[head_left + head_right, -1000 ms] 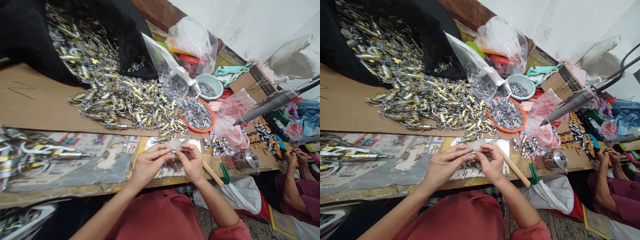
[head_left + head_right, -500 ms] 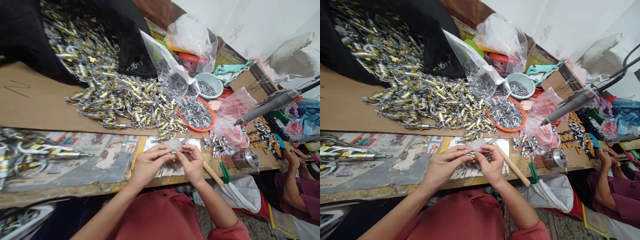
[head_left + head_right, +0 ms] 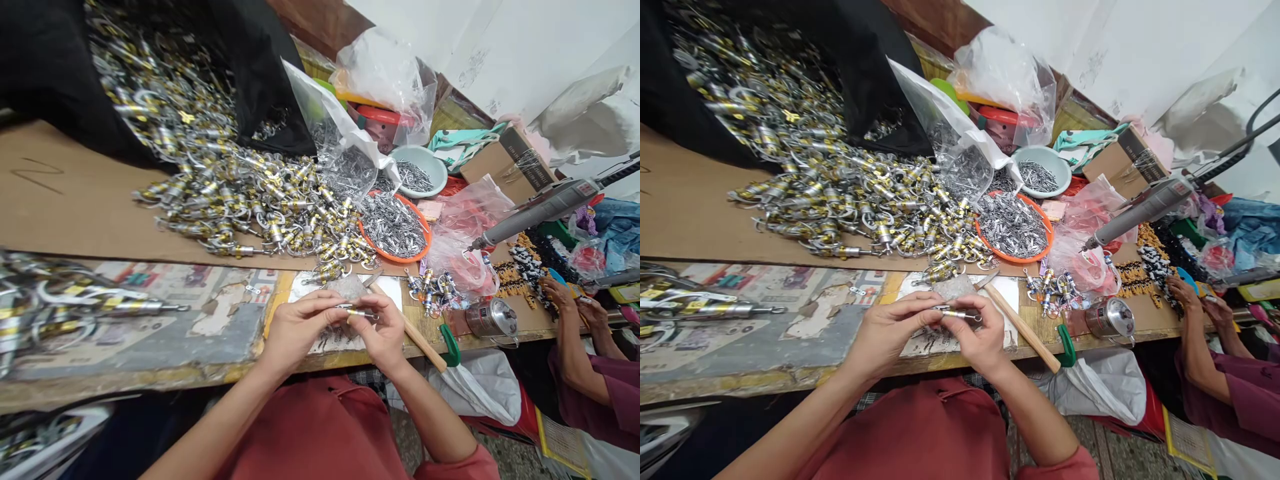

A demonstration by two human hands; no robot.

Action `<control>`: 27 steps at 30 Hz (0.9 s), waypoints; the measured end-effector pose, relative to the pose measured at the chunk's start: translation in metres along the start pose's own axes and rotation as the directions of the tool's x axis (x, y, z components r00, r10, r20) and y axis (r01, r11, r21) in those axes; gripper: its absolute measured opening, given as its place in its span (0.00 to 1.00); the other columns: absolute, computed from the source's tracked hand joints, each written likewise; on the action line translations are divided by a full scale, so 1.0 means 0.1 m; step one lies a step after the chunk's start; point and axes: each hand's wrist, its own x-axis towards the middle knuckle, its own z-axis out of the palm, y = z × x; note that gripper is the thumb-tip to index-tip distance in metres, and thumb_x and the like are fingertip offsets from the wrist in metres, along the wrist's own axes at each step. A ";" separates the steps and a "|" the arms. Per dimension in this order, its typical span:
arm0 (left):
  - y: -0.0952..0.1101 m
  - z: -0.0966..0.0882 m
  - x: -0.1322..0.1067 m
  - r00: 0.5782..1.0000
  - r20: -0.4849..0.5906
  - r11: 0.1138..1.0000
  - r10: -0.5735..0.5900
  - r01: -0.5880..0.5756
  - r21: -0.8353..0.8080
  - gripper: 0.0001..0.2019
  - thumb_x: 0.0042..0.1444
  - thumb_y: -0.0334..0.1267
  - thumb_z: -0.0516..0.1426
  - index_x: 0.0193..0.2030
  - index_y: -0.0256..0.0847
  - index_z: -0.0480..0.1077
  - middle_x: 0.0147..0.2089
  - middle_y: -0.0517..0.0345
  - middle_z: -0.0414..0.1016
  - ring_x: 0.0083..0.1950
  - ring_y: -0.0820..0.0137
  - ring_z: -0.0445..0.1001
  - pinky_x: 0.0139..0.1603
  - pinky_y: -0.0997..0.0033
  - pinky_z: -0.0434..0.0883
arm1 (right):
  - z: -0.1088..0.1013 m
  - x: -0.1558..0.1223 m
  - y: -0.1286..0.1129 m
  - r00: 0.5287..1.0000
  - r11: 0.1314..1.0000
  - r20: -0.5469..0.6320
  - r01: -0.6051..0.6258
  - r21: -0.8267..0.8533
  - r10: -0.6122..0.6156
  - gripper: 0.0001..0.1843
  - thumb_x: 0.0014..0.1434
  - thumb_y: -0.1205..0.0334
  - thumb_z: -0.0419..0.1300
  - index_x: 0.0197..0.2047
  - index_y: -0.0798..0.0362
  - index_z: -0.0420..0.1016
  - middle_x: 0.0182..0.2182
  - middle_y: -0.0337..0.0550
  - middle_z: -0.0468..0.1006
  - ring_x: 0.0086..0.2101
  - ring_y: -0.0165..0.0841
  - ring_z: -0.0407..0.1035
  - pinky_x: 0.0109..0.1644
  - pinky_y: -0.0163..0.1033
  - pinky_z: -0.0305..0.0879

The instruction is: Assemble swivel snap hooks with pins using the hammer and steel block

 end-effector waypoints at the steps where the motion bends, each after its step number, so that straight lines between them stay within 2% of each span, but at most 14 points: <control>1: -0.01 -0.01 0.00 1.000 0.016 0.999 -0.025 0.025 -0.040 0.08 0.36 0.40 0.65 0.24 0.39 0.78 0.30 0.54 0.76 0.32 0.68 0.72 0.31 0.72 0.71 | -0.03 0.00 0.01 0.989 0.985 0.046 0.143 -0.095 -0.139 0.11 0.54 0.63 0.61 0.41 0.51 0.70 0.36 0.45 0.76 0.37 0.32 0.72 0.40 0.38 0.72; 2: -0.02 -0.02 0.01 0.998 0.035 0.996 -0.043 0.046 -0.073 0.08 0.36 0.40 0.65 0.24 0.39 0.78 0.30 0.55 0.76 0.30 0.69 0.72 0.30 0.72 0.70 | -0.07 0.01 0.03 0.953 0.937 0.112 0.299 -0.181 -0.282 0.09 0.55 0.65 0.60 0.42 0.51 0.71 0.37 0.45 0.75 0.38 0.32 0.72 0.40 0.37 0.72; 3: -0.02 -0.04 0.01 0.997 0.052 0.994 -0.054 0.059 -0.091 0.09 0.37 0.40 0.65 0.25 0.38 0.78 0.30 0.55 0.76 0.30 0.70 0.71 0.30 0.72 0.70 | -0.11 0.03 0.04 0.894 0.863 0.187 0.444 -0.242 -0.407 0.09 0.56 0.68 0.58 0.41 0.51 0.72 0.38 0.46 0.75 0.40 0.32 0.71 0.41 0.37 0.72; 5: -0.01 -0.06 0.02 0.997 0.060 0.996 -0.052 0.056 -0.076 0.08 0.38 0.40 0.65 0.26 0.38 0.77 0.30 0.56 0.76 0.32 0.69 0.72 0.34 0.71 0.70 | -0.18 0.06 0.05 0.756 0.702 0.339 0.650 -0.290 -0.560 0.11 0.59 0.72 0.53 0.42 0.53 0.73 0.38 0.48 0.75 0.42 0.33 0.70 0.41 0.36 0.72; 7: 0.03 -0.08 0.01 0.999 0.050 1.000 -0.013 0.013 -0.004 0.08 0.39 0.40 0.65 0.25 0.39 0.77 0.31 0.55 0.77 0.36 0.67 0.72 0.40 0.69 0.69 | -0.24 0.11 0.06 0.663 0.597 0.443 0.744 -0.300 -0.604 0.11 0.59 0.73 0.52 0.42 0.56 0.73 0.39 0.50 0.76 0.44 0.35 0.69 0.43 0.38 0.72; 9: 0.09 -0.10 0.01 0.998 0.055 0.996 0.033 -0.038 0.085 0.08 0.39 0.41 0.64 0.24 0.39 0.76 0.33 0.54 0.77 0.38 0.64 0.73 0.43 0.66 0.69 | -0.26 0.14 0.06 0.627 0.549 0.486 0.775 -0.313 -0.609 0.10 0.59 0.72 0.52 0.41 0.57 0.73 0.39 0.50 0.76 0.46 0.35 0.69 0.44 0.38 0.72; 11: 0.14 -0.11 0.01 0.995 0.077 0.985 0.066 -0.077 0.152 0.08 0.40 0.42 0.64 0.24 0.40 0.77 0.35 0.52 0.78 0.41 0.62 0.73 0.45 0.64 0.68 | -0.26 0.15 0.07 0.631 0.550 0.474 0.773 -0.317 -0.614 0.10 0.59 0.71 0.52 0.41 0.55 0.73 0.39 0.49 0.76 0.45 0.34 0.69 0.43 0.38 0.72; 13: 0.16 -0.12 0.01 0.992 0.110 0.984 0.059 -0.076 0.162 0.08 0.40 0.42 0.63 0.24 0.40 0.77 0.35 0.52 0.78 0.41 0.62 0.74 0.45 0.64 0.69 | -0.24 0.14 0.08 0.659 0.582 0.445 0.749 -0.318 -0.606 0.11 0.59 0.71 0.52 0.42 0.55 0.73 0.40 0.49 0.77 0.44 0.33 0.70 0.43 0.37 0.72; 15: 0.15 -0.12 0.00 0.991 0.131 0.990 0.015 -0.033 0.138 0.09 0.40 0.43 0.63 0.24 0.39 0.76 0.33 0.52 0.79 0.37 0.63 0.75 0.42 0.65 0.71 | -0.21 0.11 0.09 0.707 0.626 0.413 0.704 -0.336 -0.573 0.12 0.58 0.72 0.51 0.42 0.55 0.74 0.40 0.50 0.77 0.41 0.32 0.71 0.41 0.36 0.72; 18: 0.10 -0.11 -0.02 0.994 0.086 0.992 -0.069 0.059 0.114 0.12 0.39 0.45 0.64 0.27 0.37 0.76 0.29 0.53 0.79 0.32 0.63 0.75 0.36 0.66 0.73 | -0.18 0.04 0.09 0.793 0.703 0.371 0.605 -0.374 -0.484 0.14 0.57 0.72 0.51 0.42 0.53 0.75 0.39 0.48 0.77 0.37 0.31 0.72 0.37 0.34 0.72; 20: 0.05 -0.11 -0.05 0.992 0.070 0.989 -0.106 0.098 0.109 0.15 0.40 0.46 0.64 0.32 0.36 0.76 0.31 0.52 0.79 0.34 0.63 0.75 0.37 0.66 0.73 | -0.15 -0.02 0.07 0.853 0.778 0.341 0.509 -0.368 -0.396 0.13 0.57 0.71 0.54 0.42 0.52 0.76 0.36 0.47 0.78 0.34 0.30 0.73 0.34 0.33 0.72; 24: -0.04 -0.11 -0.11 0.979 0.174 0.993 -0.109 0.098 0.069 0.28 0.39 0.42 0.64 0.50 0.39 0.68 0.37 0.54 0.77 0.40 0.65 0.74 0.42 0.66 0.73 | -0.13 -0.08 -0.02 0.951 0.931 0.267 0.230 -0.282 -0.154 0.10 0.56 0.64 0.58 0.40 0.54 0.78 0.30 0.47 0.77 0.29 0.30 0.72 0.30 0.33 0.70; 25: -0.05 -0.11 -0.12 0.978 0.184 0.994 -0.100 0.091 0.058 0.31 0.39 0.41 0.64 0.53 0.39 0.65 0.37 0.55 0.76 0.41 0.65 0.74 0.44 0.66 0.73 | -0.14 -0.07 -0.04 0.958 0.955 0.276 0.156 -0.252 -0.084 0.09 0.55 0.62 0.59 0.38 0.54 0.78 0.29 0.46 0.77 0.29 0.30 0.71 0.29 0.33 0.70; 27: -0.08 -0.12 -0.13 0.979 0.181 0.995 -0.096 0.090 0.045 0.33 0.41 0.41 0.63 0.56 0.40 0.62 0.36 0.56 0.75 0.40 0.66 0.73 0.46 0.66 0.72 | -0.18 0.02 -0.05 0.929 0.980 0.368 0.034 -0.195 0.041 0.08 0.54 0.59 0.61 0.35 0.53 0.79 0.27 0.43 0.77 0.27 0.29 0.71 0.28 0.32 0.68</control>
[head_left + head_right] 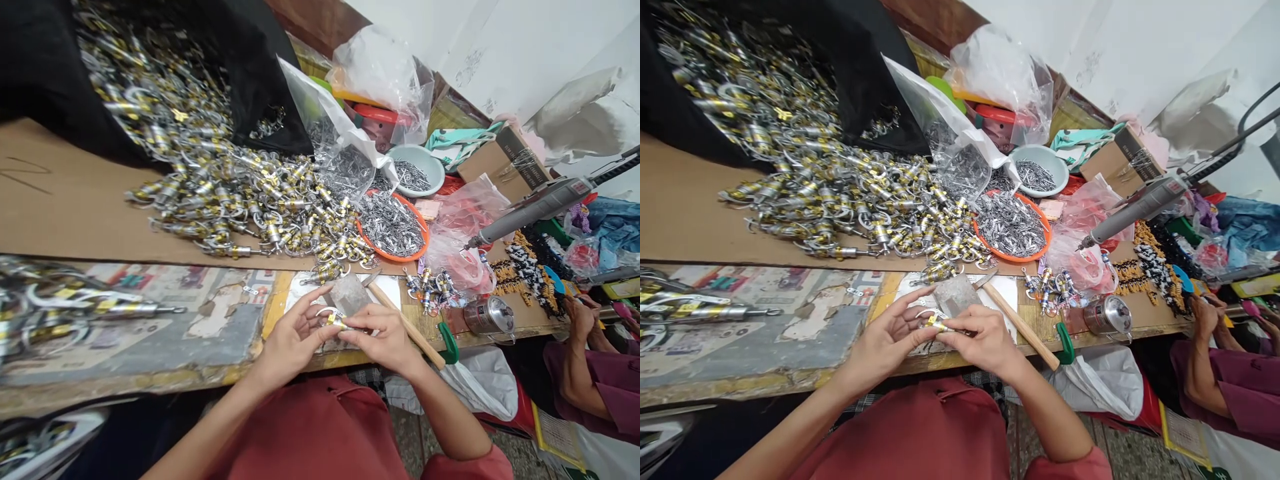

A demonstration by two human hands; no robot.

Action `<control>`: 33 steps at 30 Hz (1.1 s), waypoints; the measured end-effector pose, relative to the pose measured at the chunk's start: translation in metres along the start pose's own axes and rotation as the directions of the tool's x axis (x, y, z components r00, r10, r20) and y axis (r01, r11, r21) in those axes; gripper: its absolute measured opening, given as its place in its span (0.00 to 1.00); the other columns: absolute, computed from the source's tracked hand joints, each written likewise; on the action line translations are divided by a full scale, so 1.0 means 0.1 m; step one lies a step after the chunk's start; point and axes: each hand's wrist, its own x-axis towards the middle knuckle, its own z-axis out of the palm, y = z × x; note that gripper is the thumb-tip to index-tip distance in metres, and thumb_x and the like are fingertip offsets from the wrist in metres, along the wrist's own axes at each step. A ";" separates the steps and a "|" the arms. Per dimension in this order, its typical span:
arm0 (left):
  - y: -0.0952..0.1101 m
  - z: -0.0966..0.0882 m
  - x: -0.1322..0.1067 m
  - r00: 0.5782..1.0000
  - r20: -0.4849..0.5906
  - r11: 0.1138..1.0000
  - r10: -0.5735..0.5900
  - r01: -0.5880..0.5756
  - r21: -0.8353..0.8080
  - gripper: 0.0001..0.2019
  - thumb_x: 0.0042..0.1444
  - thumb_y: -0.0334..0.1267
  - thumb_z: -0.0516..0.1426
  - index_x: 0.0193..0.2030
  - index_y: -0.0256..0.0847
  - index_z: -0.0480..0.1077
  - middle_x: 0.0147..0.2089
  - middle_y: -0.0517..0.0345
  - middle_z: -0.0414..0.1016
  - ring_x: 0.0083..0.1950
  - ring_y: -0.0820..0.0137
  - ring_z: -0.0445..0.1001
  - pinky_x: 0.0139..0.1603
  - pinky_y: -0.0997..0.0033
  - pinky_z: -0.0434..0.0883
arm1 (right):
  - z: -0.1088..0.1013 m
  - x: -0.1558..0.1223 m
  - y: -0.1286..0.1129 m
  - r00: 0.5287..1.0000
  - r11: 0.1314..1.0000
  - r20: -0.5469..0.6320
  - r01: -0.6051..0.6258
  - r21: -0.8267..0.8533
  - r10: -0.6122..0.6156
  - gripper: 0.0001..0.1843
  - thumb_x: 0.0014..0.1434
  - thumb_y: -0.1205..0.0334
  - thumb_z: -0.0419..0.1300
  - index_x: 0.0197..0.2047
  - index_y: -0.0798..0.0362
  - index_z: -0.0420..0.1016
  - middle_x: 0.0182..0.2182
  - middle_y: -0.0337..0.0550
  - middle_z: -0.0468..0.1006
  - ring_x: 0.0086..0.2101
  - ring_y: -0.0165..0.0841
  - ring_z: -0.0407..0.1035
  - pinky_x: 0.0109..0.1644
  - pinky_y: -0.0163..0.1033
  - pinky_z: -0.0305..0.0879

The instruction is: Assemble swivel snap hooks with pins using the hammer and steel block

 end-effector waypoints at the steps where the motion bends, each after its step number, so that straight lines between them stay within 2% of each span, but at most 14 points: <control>1: -0.01 0.00 0.00 1.000 0.005 1.000 -0.008 0.008 -0.006 0.33 0.42 0.41 0.63 0.57 0.39 0.61 0.35 0.56 0.75 0.40 0.66 0.73 0.46 0.66 0.72 | -0.06 0.06 0.03 0.997 0.999 0.068 -0.032 0.021 0.031 0.08 0.53 0.59 0.62 0.34 0.52 0.79 0.27 0.42 0.77 0.27 0.29 0.71 0.29 0.32 0.68; 3: -0.01 -0.01 0.02 0.999 0.040 0.999 -0.035 0.036 -0.023 0.34 0.42 0.42 0.63 0.57 0.40 0.60 0.36 0.55 0.75 0.41 0.65 0.73 0.46 0.65 0.71 | -0.24 0.26 0.16 0.991 0.995 0.109 -0.074 -0.068 0.081 0.06 0.54 0.60 0.61 0.33 0.52 0.79 0.29 0.40 0.78 0.30 0.29 0.72 0.35 0.32 0.69; 5: 0.00 -0.03 0.05 0.995 0.077 0.997 -0.066 0.068 -0.031 0.34 0.42 0.42 0.63 0.57 0.40 0.61 0.39 0.53 0.75 0.43 0.64 0.73 0.47 0.65 0.71 | -0.46 0.52 0.36 0.986 0.929 -0.047 -0.164 -0.331 0.157 0.08 0.57 0.65 0.58 0.37 0.52 0.78 0.34 0.41 0.78 0.36 0.29 0.71 0.42 0.33 0.67; 6: 0.00 -0.05 0.07 0.993 0.086 0.996 -0.082 0.085 -0.030 0.34 0.42 0.42 0.63 0.57 0.40 0.61 0.41 0.53 0.74 0.44 0.64 0.72 0.47 0.66 0.70 | -0.56 0.66 0.48 0.966 0.828 -0.154 -0.258 -0.498 0.209 0.10 0.58 0.68 0.55 0.39 0.52 0.77 0.37 0.42 0.78 0.39 0.29 0.71 0.45 0.33 0.65; 7: 0.00 -0.06 0.08 0.991 0.092 0.994 -0.099 0.102 -0.029 0.34 0.42 0.42 0.64 0.58 0.41 0.61 0.41 0.53 0.74 0.45 0.64 0.72 0.47 0.66 0.70 | -0.64 0.80 0.60 0.953 0.782 -0.198 -0.303 -0.545 0.231 0.12 0.58 0.71 0.53 0.41 0.54 0.77 0.40 0.45 0.77 0.41 0.31 0.70 0.47 0.35 0.63; 11: 0.01 -0.10 0.12 0.971 0.183 0.981 -0.152 0.171 -0.095 0.41 0.44 0.42 0.63 0.64 0.44 0.50 0.36 0.57 0.73 0.39 0.66 0.74 0.41 0.67 0.71 | -0.74 1.19 0.99 0.938 0.703 -0.185 -0.342 -0.624 0.293 0.09 0.52 0.72 0.58 0.36 0.55 0.78 0.36 0.49 0.76 0.40 0.38 0.69 0.45 0.39 0.62; 13: 0.03 -0.09 0.12 0.962 0.229 0.973 -0.151 0.186 -0.140 0.42 0.46 0.42 0.62 0.66 0.45 0.45 0.34 0.58 0.73 0.35 0.68 0.74 0.38 0.68 0.71 | -0.70 1.27 1.10 0.937 0.686 -0.168 -0.339 -0.644 0.305 0.07 0.51 0.72 0.59 0.31 0.55 0.78 0.34 0.48 0.76 0.38 0.38 0.69 0.43 0.39 0.61; 16: 0.07 -0.07 0.13 0.957 0.241 0.964 -0.163 0.206 -0.167 0.43 0.45 0.40 0.63 0.65 0.44 0.45 0.33 0.59 0.72 0.34 0.70 0.75 0.37 0.71 0.71 | -0.67 1.28 1.17 0.936 0.685 -0.175 -0.343 -0.643 0.304 0.08 0.52 0.70 0.58 0.30 0.54 0.78 0.33 0.46 0.76 0.37 0.36 0.69 0.42 0.37 0.60; 20: 0.10 -0.06 0.16 0.940 0.272 0.950 -0.204 0.257 -0.176 0.46 0.42 0.39 0.64 0.65 0.43 0.44 0.33 0.60 0.72 0.34 0.68 0.76 0.39 0.69 0.71 | -0.79 1.19 1.21 0.935 0.723 -0.227 -0.355 -0.593 0.273 0.09 0.55 0.68 0.56 0.35 0.53 0.77 0.34 0.44 0.76 0.38 0.34 0.68 0.44 0.36 0.60; 24: 0.07 -0.08 0.19 0.943 0.258 0.950 -0.212 0.260 -0.170 0.46 0.41 0.36 0.64 0.65 0.45 0.45 0.30 0.64 0.70 0.31 0.70 0.75 0.36 0.71 0.72 | -0.90 1.13 1.20 0.918 0.771 -0.325 -0.373 -0.517 0.226 0.10 0.57 0.65 0.52 0.36 0.56 0.75 0.38 0.48 0.74 0.40 0.36 0.66 0.45 0.38 0.60; 28: 0.06 -0.10 0.22 0.954 0.221 0.956 -0.202 0.241 -0.167 0.49 0.39 0.33 0.65 0.66 0.44 0.42 0.27 0.66 0.69 0.28 0.73 0.73 0.32 0.73 0.71 | -0.84 1.03 1.03 0.915 0.838 -0.328 -0.363 -0.408 0.236 0.12 0.59 0.64 0.48 0.36 0.57 0.72 0.32 0.46 0.75 0.34 0.34 0.68 0.40 0.38 0.63; 31: 0.06 -0.10 0.23 0.954 0.228 0.957 -0.194 0.235 -0.170 0.50 0.38 0.33 0.65 0.66 0.42 0.42 0.26 0.66 0.69 0.27 0.73 0.72 0.31 0.73 0.70 | -0.62 0.82 0.70 0.951 0.903 -0.180 -0.298 -0.309 0.253 0.12 0.61 0.62 0.49 0.35 0.56 0.72 0.25 0.39 0.74 0.26 0.29 0.69 0.32 0.33 0.64; 32: 0.06 -0.10 0.23 0.954 0.230 0.957 -0.192 0.234 -0.171 0.50 0.38 0.32 0.65 0.66 0.42 0.42 0.26 0.66 0.69 0.27 0.73 0.72 0.31 0.73 0.70 | -0.53 0.73 0.58 0.966 0.927 -0.088 -0.259 -0.270 0.244 0.11 0.60 0.61 0.51 0.33 0.55 0.72 0.23 0.37 0.74 0.24 0.28 0.68 0.30 0.32 0.64; 33: 0.06 -0.10 0.24 0.954 0.230 0.958 -0.189 0.231 -0.171 0.49 0.38 0.32 0.65 0.66 0.41 0.42 0.26 0.66 0.69 0.27 0.73 0.72 0.31 0.73 0.70 | -0.44 0.63 0.45 0.975 0.966 0.093 -0.185 -0.178 0.204 0.10 0.60 0.62 0.52 0.33 0.55 0.72 0.23 0.36 0.74 0.24 0.27 0.69 0.30 0.31 0.64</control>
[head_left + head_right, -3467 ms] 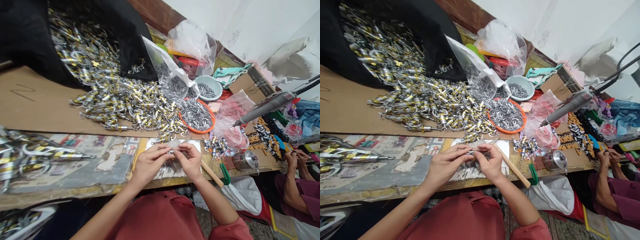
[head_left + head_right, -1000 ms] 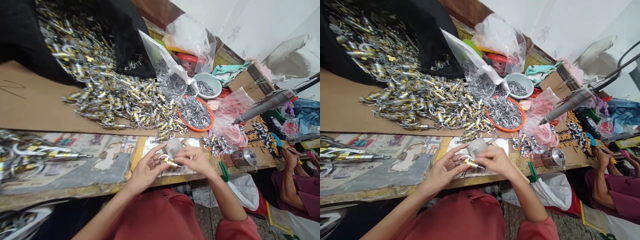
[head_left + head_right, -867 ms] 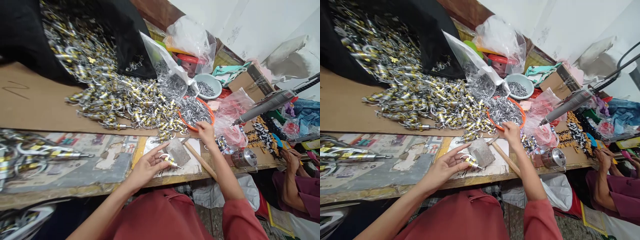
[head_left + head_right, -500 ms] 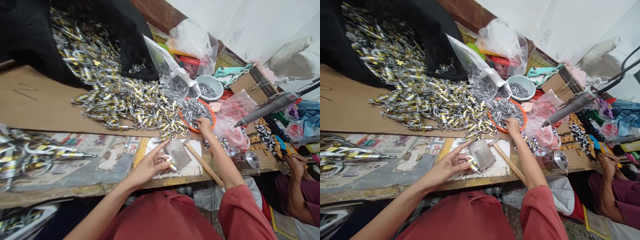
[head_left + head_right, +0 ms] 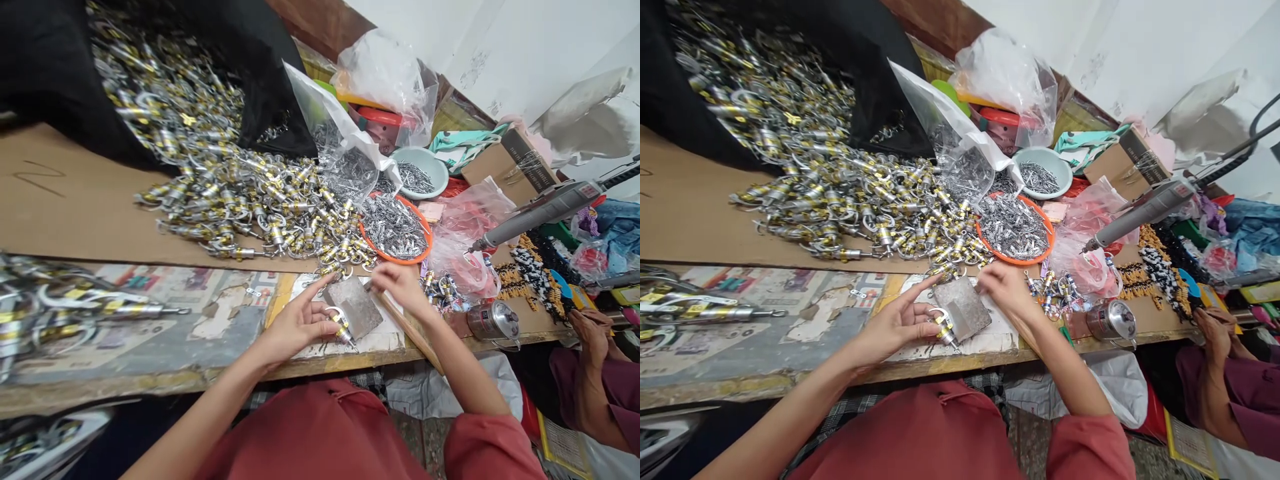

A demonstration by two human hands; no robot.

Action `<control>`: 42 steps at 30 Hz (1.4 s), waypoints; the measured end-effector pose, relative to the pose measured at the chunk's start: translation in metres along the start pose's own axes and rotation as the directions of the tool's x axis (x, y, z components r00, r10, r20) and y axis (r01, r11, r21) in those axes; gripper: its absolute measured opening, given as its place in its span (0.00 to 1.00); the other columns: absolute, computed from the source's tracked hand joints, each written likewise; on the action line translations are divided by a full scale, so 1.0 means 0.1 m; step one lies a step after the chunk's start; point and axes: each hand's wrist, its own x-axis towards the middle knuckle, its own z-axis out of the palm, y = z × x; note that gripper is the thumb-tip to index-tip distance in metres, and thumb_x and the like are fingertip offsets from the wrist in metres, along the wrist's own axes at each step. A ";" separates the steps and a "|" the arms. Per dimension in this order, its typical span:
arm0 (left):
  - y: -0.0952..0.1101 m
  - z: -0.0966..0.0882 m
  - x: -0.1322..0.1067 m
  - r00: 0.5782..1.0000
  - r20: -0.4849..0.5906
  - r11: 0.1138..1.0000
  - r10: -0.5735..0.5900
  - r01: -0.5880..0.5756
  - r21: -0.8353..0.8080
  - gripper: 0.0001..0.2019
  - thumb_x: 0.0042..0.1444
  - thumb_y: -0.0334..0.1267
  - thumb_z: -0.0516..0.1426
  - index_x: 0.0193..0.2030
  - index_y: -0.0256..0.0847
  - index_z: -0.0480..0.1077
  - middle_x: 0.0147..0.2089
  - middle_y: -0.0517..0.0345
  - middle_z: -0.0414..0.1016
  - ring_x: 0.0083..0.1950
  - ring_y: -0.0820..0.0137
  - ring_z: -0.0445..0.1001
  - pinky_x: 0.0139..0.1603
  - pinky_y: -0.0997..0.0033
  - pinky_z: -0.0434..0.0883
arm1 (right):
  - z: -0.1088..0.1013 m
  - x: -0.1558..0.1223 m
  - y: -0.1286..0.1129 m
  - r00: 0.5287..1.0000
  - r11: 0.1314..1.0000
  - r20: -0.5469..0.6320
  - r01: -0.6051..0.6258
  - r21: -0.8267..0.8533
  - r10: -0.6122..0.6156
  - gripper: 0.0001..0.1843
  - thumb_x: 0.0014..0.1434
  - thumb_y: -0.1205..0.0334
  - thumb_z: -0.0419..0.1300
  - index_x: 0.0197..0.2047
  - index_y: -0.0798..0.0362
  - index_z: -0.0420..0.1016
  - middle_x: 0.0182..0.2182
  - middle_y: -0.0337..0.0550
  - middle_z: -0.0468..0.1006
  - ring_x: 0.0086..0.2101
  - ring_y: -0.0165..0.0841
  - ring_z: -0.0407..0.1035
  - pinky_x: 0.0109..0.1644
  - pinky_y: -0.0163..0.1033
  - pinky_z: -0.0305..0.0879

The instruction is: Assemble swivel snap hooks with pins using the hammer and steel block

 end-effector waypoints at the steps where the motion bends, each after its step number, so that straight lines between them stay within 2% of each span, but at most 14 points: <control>1: 0.00 0.00 0.00 1.000 0.000 1.000 0.004 -0.004 0.000 0.49 0.38 0.32 0.65 0.66 0.41 0.43 0.26 0.66 0.69 0.27 0.73 0.71 0.31 0.74 0.70 | 0.08 -0.11 -0.11 0.994 0.997 0.084 0.068 0.029 -0.070 0.09 0.60 0.63 0.53 0.31 0.55 0.72 0.24 0.36 0.74 0.26 0.27 0.69 0.31 0.31 0.64; 3: 0.00 0.00 0.00 1.000 -0.002 1.000 0.013 -0.013 -0.002 0.48 0.39 0.32 0.65 0.65 0.41 0.43 0.25 0.66 0.68 0.27 0.74 0.71 0.31 0.74 0.70 | 0.20 -0.28 -0.27 0.968 0.980 0.160 0.196 -0.008 -0.193 0.06 0.58 0.65 0.56 0.31 0.54 0.73 0.27 0.37 0.75 0.29 0.27 0.68 0.35 0.31 0.64; 4: 0.00 0.00 0.00 1.000 0.001 1.000 0.016 -0.016 -0.002 0.48 0.39 0.32 0.65 0.65 0.41 0.44 0.25 0.66 0.68 0.27 0.74 0.70 0.31 0.73 0.70 | 0.24 -0.33 -0.32 0.962 0.970 0.151 0.238 -0.040 -0.230 0.06 0.58 0.66 0.56 0.31 0.54 0.74 0.27 0.38 0.75 0.30 0.27 0.68 0.36 0.32 0.64; 8: -0.01 0.00 -0.01 1.000 0.012 1.000 0.018 -0.018 0.000 0.47 0.40 0.32 0.64 0.65 0.41 0.44 0.26 0.65 0.69 0.28 0.72 0.71 0.32 0.72 0.70 | 0.37 -0.43 -0.33 0.943 0.944 -0.065 0.321 -0.072 -0.326 0.10 0.60 0.69 0.52 0.35 0.54 0.74 0.30 0.42 0.76 0.32 0.28 0.70 0.36 0.33 0.67; 11: -0.01 0.00 -0.01 1.000 0.012 1.000 0.024 -0.024 0.000 0.47 0.40 0.33 0.64 0.65 0.42 0.45 0.27 0.64 0.69 0.28 0.72 0.72 0.32 0.70 0.70 | 0.46 -0.49 -0.26 0.859 0.873 -0.183 0.442 -0.206 -0.478 0.14 0.59 0.73 0.47 0.39 0.55 0.74 0.34 0.47 0.77 0.36 0.30 0.71 0.38 0.35 0.70; 16: -0.03 -0.01 0.00 0.999 0.004 0.999 0.035 -0.035 -0.001 0.47 0.39 0.32 0.65 0.65 0.40 0.46 0.26 0.65 0.69 0.27 0.74 0.70 0.30 0.74 0.68 | 0.51 -0.58 -0.28 0.722 0.647 -0.051 0.585 -0.489 -0.691 0.14 0.60 0.74 0.46 0.35 0.56 0.72 0.35 0.49 0.78 0.37 0.33 0.72 0.39 0.36 0.70; 19: -0.02 -0.01 0.00 0.999 -0.009 0.999 0.033 -0.033 -0.008 0.47 0.38 0.31 0.65 0.65 0.39 0.46 0.25 0.64 0.70 0.27 0.75 0.68 0.29 0.76 0.67 | 0.47 -0.59 -0.38 0.691 0.519 0.059 0.593 -0.616 -0.721 0.13 0.61 0.72 0.47 0.32 0.57 0.71 0.35 0.50 0.78 0.34 0.34 0.73 0.36 0.37 0.70; 25: 0.02 0.01 -0.01 0.999 -0.052 1.000 0.018 -0.017 0.020 0.46 0.37 0.32 0.65 0.64 0.40 0.49 0.27 0.63 0.70 0.27 0.73 0.70 0.28 0.74 0.68 | 0.51 -0.64 -0.47 0.736 0.398 0.204 0.552 -0.732 -0.646 0.09 0.61 0.72 0.48 0.34 0.57 0.68 0.34 0.55 0.77 0.32 0.35 0.73 0.33 0.37 0.68; 30: 0.01 0.02 -0.02 0.997 -0.080 1.000 -0.007 0.008 0.013 0.46 0.36 0.32 0.65 0.63 0.41 0.50 0.26 0.65 0.70 0.27 0.73 0.71 0.30 0.74 0.70 | 0.65 -0.78 -0.52 0.741 0.349 0.183 0.501 -0.792 -0.647 0.08 0.60 0.72 0.47 0.38 0.59 0.66 0.39 0.63 0.76 0.39 0.42 0.73 0.39 0.44 0.69; 32: 0.01 0.02 -0.02 0.996 -0.089 1.000 -0.010 0.010 0.002 0.46 0.35 0.32 0.65 0.63 0.41 0.51 0.26 0.65 0.71 0.27 0.73 0.72 0.30 0.74 0.70 | 0.63 -0.81 -0.51 0.768 0.410 0.164 0.494 -0.767 -0.619 0.09 0.60 0.72 0.47 0.40 0.59 0.67 0.41 0.64 0.75 0.41 0.42 0.72 0.40 0.44 0.69; 34: 0.01 0.02 -0.01 0.996 -0.092 1.000 -0.016 0.015 -0.006 0.47 0.35 0.32 0.66 0.63 0.40 0.50 0.26 0.65 0.71 0.27 0.73 0.72 0.30 0.74 0.71 | 0.54 -0.82 -0.43 0.805 0.555 0.103 0.489 -0.672 -0.585 0.12 0.61 0.73 0.45 0.42 0.58 0.67 0.43 0.59 0.75 0.43 0.38 0.71 0.43 0.41 0.69; 37: 0.01 0.02 -0.01 0.996 -0.084 0.999 -0.033 0.033 -0.011 0.49 0.34 0.32 0.66 0.64 0.40 0.48 0.26 0.66 0.71 0.27 0.73 0.73 0.31 0.73 0.72 | 0.33 -0.81 -0.13 0.874 0.766 -0.156 0.302 -0.567 -0.460 0.16 0.61 0.73 0.43 0.47 0.57 0.66 0.42 0.52 0.75 0.44 0.34 0.69 0.46 0.39 0.67; 39: 0.02 0.03 0.00 0.996 -0.079 0.999 -0.045 0.044 -0.011 0.49 0.34 0.32 0.67 0.64 0.40 0.48 0.25 0.66 0.71 0.26 0.73 0.73 0.31 0.72 0.73 | 0.22 -0.80 0.11 0.925 0.807 -0.265 0.068 -0.587 -0.271 0.15 0.61 0.67 0.47 0.50 0.58 0.66 0.40 0.53 0.75 0.42 0.38 0.70 0.44 0.43 0.68; 42: 0.02 0.03 0.00 0.996 -0.083 0.999 -0.045 0.044 -0.009 0.49 0.34 0.32 0.67 0.64 0.41 0.49 0.26 0.66 0.71 0.27 0.72 0.74 0.33 0.71 0.73 | 0.15 -0.81 0.37 0.984 0.804 -0.180 -0.116 -0.583 0.012 0.16 0.59 0.58 0.54 0.48 0.56 0.68 0.38 0.51 0.74 0.38 0.40 0.71 0.38 0.42 0.68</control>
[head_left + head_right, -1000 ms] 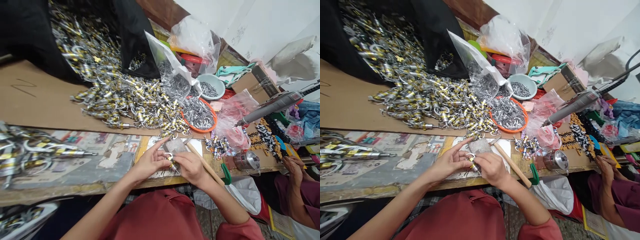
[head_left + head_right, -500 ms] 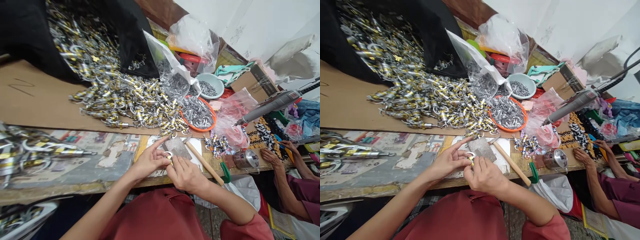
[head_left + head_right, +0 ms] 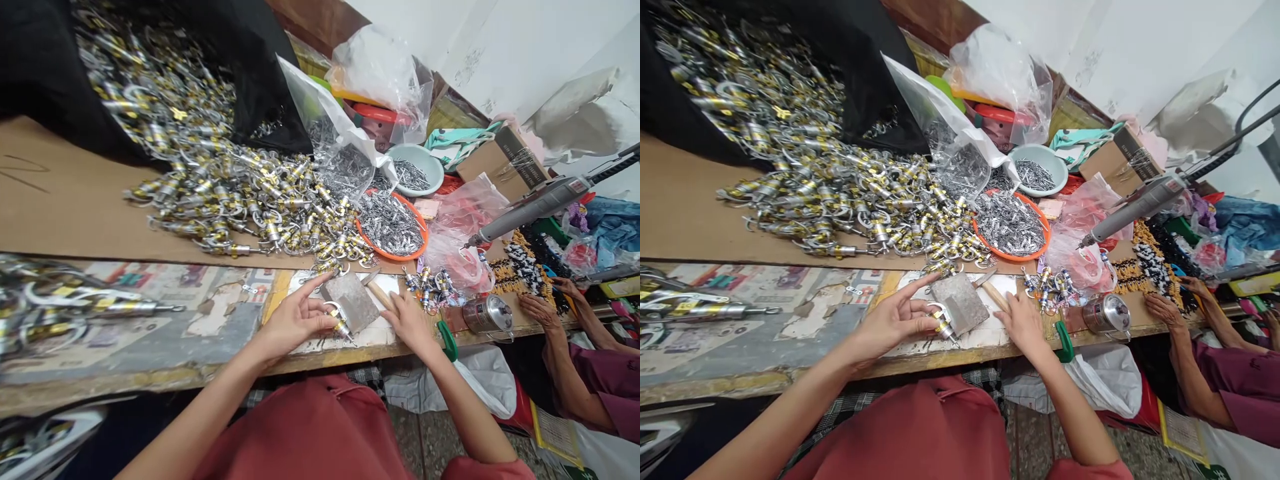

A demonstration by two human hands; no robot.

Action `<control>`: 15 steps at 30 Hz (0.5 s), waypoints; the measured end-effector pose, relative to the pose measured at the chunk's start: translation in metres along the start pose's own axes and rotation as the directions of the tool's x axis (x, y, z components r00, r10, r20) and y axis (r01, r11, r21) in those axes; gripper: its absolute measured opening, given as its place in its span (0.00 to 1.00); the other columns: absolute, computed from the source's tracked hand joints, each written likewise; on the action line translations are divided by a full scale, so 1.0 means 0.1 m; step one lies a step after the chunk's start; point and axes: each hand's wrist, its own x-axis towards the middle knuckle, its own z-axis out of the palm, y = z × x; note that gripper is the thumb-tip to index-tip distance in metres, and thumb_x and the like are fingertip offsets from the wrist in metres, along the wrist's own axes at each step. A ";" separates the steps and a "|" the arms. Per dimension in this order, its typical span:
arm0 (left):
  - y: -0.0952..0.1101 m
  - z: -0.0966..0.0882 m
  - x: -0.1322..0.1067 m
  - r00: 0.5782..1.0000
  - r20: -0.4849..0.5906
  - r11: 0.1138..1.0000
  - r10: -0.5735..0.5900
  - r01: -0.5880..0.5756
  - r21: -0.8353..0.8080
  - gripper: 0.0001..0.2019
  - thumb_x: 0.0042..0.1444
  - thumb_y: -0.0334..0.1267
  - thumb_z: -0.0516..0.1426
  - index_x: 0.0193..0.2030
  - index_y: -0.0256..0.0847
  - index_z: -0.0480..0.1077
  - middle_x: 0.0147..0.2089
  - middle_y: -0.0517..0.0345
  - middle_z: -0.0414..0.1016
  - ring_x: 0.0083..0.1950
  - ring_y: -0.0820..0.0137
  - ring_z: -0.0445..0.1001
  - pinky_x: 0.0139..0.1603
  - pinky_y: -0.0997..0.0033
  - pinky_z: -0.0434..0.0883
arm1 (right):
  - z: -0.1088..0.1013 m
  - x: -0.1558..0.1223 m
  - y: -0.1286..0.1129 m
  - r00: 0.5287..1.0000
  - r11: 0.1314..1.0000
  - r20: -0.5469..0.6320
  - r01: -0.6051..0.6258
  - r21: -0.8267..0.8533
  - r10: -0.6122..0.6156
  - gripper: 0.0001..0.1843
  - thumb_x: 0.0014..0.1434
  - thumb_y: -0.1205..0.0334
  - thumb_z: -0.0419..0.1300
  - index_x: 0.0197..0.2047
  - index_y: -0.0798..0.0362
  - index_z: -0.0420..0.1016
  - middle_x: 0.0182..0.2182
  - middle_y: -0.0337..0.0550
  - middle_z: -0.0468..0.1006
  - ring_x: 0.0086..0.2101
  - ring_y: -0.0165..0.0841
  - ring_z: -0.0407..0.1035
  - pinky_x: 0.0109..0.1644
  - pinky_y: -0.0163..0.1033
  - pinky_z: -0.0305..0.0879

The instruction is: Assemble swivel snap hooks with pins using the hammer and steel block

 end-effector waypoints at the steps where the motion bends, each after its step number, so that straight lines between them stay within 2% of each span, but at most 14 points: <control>1: 0.00 0.00 0.00 1.000 -0.003 1.000 0.002 -0.002 0.001 0.49 0.34 0.32 0.67 0.64 0.41 0.49 0.26 0.66 0.71 0.28 0.71 0.75 0.33 0.70 0.73 | 0.02 -0.01 0.03 0.998 0.999 0.060 -0.024 0.037 0.022 0.14 0.59 0.57 0.55 0.45 0.55 0.69 0.36 0.48 0.74 0.36 0.38 0.71 0.37 0.41 0.68; 3: 0.00 0.00 -0.01 1.000 -0.007 1.000 0.007 -0.007 0.004 0.49 0.34 0.32 0.67 0.64 0.41 0.49 0.26 0.65 0.71 0.28 0.70 0.75 0.34 0.70 0.74 | 0.01 -0.04 0.03 0.995 0.988 0.076 -0.069 0.140 0.058 0.11 0.59 0.58 0.54 0.42 0.54 0.70 0.33 0.44 0.74 0.34 0.35 0.71 0.36 0.38 0.68; 6: -0.01 0.00 -0.01 1.000 -0.004 1.000 0.017 -0.017 0.009 0.49 0.34 0.32 0.67 0.64 0.41 0.49 0.26 0.65 0.71 0.28 0.71 0.75 0.33 0.70 0.74 | -0.14 -0.14 -0.09 0.996 0.963 -0.069 -0.044 0.266 0.065 0.13 0.60 0.60 0.52 0.47 0.56 0.66 0.38 0.46 0.74 0.36 0.35 0.71 0.38 0.38 0.68; 8: -0.01 -0.01 0.00 1.000 0.001 1.000 0.025 -0.025 0.014 0.49 0.34 0.32 0.67 0.64 0.41 0.49 0.26 0.65 0.72 0.27 0.71 0.75 0.32 0.71 0.74 | -0.29 -0.22 -0.20 0.992 0.953 -0.125 0.066 0.294 -0.030 0.17 0.61 0.63 0.51 0.53 0.56 0.62 0.43 0.50 0.73 0.42 0.36 0.70 0.43 0.38 0.67; 11: -0.02 -0.01 0.01 0.999 0.016 1.000 0.029 -0.029 0.006 0.50 0.34 0.33 0.67 0.65 0.41 0.47 0.25 0.66 0.72 0.26 0.70 0.75 0.31 0.70 0.74 | -0.49 -0.35 -0.36 0.973 0.932 -0.068 0.231 0.278 -0.221 0.23 0.62 0.69 0.48 0.60 0.52 0.57 0.44 0.48 0.73 0.41 0.33 0.70 0.43 0.36 0.67; 12: -0.03 -0.01 0.02 0.999 0.020 1.000 0.029 -0.029 0.004 0.50 0.34 0.33 0.67 0.65 0.41 0.47 0.25 0.66 0.72 0.26 0.70 0.75 0.31 0.71 0.74 | -0.54 -0.38 -0.40 0.964 0.926 -0.063 0.265 0.268 -0.258 0.25 0.62 0.70 0.47 0.62 0.50 0.54 0.42 0.47 0.74 0.40 0.33 0.70 0.42 0.35 0.67; 15: -0.04 -0.02 0.02 0.999 0.014 0.999 0.033 -0.033 0.007 0.51 0.33 0.33 0.67 0.65 0.41 0.47 0.24 0.66 0.72 0.25 0.70 0.75 0.29 0.72 0.74 | -0.57 -0.43 -0.46 0.944 0.925 -0.154 0.319 0.205 -0.292 0.29 0.61 0.74 0.46 0.64 0.47 0.50 0.40 0.46 0.74 0.37 0.32 0.70 0.39 0.34 0.67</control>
